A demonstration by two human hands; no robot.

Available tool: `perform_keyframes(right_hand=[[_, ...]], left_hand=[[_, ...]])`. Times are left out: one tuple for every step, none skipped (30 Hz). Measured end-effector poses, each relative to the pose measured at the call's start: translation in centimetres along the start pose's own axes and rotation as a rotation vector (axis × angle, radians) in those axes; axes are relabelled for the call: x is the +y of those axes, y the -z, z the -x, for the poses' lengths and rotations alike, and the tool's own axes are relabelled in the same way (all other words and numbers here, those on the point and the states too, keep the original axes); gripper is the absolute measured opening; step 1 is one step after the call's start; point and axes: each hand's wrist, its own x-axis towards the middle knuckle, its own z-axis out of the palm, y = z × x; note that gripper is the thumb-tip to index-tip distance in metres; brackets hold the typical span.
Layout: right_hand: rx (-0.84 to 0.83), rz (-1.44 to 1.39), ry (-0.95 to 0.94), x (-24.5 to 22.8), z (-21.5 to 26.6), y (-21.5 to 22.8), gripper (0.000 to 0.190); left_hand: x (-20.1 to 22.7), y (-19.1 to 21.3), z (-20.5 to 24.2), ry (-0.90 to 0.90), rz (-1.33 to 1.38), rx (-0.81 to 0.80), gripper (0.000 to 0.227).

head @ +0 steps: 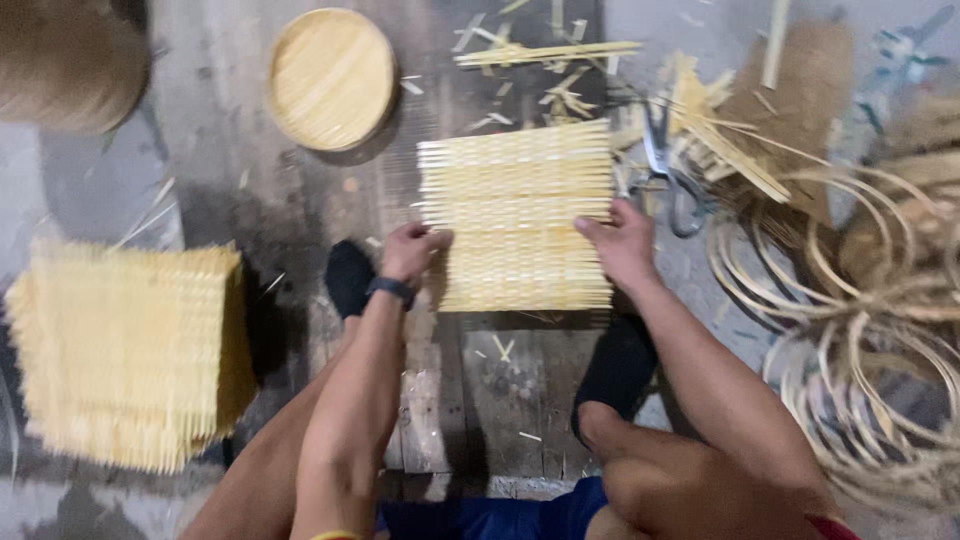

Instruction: The person places a circular bamboo frame onto a flat woven bamboo mat, then uses shears to trim the excess mat material around the frame's edge. The person repeats this process for several mats, stacking the finished circular plates.

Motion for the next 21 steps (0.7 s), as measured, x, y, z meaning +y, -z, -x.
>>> perform_keyframes(right_hand=[[-0.003, 0.009, 0.02, 0.5, -0.1, -0.1, 0.031], [0.005, -0.049, 0.045, 1.1, -0.4, -0.3, 0.034], [0.013, -0.106, 0.073, 1.4, -0.4, -0.2, 0.037], [0.053, -0.059, 0.081, 1.4, -0.2, 0.1, 0.041], [0.093, -0.011, 0.088, 1.0, 0.1, 0.5, 0.045], [0.125, 0.035, 0.096, 0.4, 0.5, 1.3, 0.048], [0.255, 0.19, 0.18, -0.3, 1.2, 3.4, 0.042], [0.372, 0.346, 0.263, -1.0, 2.0, 5.8, 0.036], [0.486, 0.505, 0.342, -1.5, 2.9, 8.4, 0.03], [0.557, 0.568, 0.44, -2.0, 3.7, 11.5, 0.029], [0.626, 0.633, 0.539, -2.4, 4.6, 15.0, 0.027], [0.683, 0.839, 0.532, -2.3, 5.4, 17.7, 0.028], [0.735, 1.046, 0.52, -1.9, 6.3, 20.0, 0.029], [0.645, 1.011, 0.386, -1.3, 7.2, 21.6, 0.024], [0.552, 0.973, 0.255, -0.4, 8.0, 22.5, 0.02], [0.451, 0.931, 0.128, 0.6, 8.6, 22.9, 0.017], [0.324, 1.129, 0.165, 1.6, 8.8, 22.9, 0.019], [0.189, 1.318, 0.203, 2.6, 8.7, 22.3, 0.02], [0.046, 1.502, 0.239, 3.5, 8.7, 22.0, 0.021], [0.033, 1.588, 0.202, 4.2, 8.5, 21.8, 0.019], [0.02, 1.674, 0.164, 4.8, 8.3, 21.2, 0.017]], left_hand=[[0.0, 0.1, 0.2, 0.035, 0.082, -0.024, 0.034], [0.3, 0.3, 0.5, 0.049, 0.073, -0.045, 0.033], [0.7, 0.8, 1.1, 0.063, 0.064, -0.065, 0.031], [1.2, 0.8, 1.5, 0.055, 0.046, -0.056, 0.032], [1.8, 0.6, 1.8, 0.046, 0.029, -0.046, 0.033], [2.2, 0.5, 2.1, 0.055, 0.041, -0.041, 0.039], [2.6, 0.4, 2.3, 0.065, 0.053, -0.035, 0.045], [2.9, 0.4, 2.4, 0.081, 0.014, 0.026, 0.053], [3.3, 0.5, 2.3, 0.096, -0.025, 0.088, 0.062], [3.5, 0.9, 2.5, 0.064, 0.023, 0.098, 0.064], [3.8, 1.4, 2.6, 0.033, 0.071, 0.107, 0.066], [4.0, 1.9, 3.0, 0.004, 0.118, 0.124, 0.069], [4.3, 2.3, 3.3, -0.035, 0.125, 0.16, 0.067], [4.8, 2.6, 3.6, -0.076, 0.136, 0.199, 0.065], [5.3, 2.7, 4.0, -0.117, 0.148, 0.238, 0.063], [5.8, 2.6, 4.6, -0.136, 0.163, 0.263, 0.061], [6.2, 2.3, 5.1, -0.155, 0.177, 0.288, 0.059], [6.8, 2.1, 5.6, -0.178, 0.19, 0.315, 0.057], [7.3, 1.7, 6.1, -0.198, 0.189, 0.317, 0.055], [7.8, 1.3, 6.5, -0.218, 0.188, 0.317, 0.053], [8.3, 0.9, 6.9, -0.239, 0.188, 0.318, 0.051]])
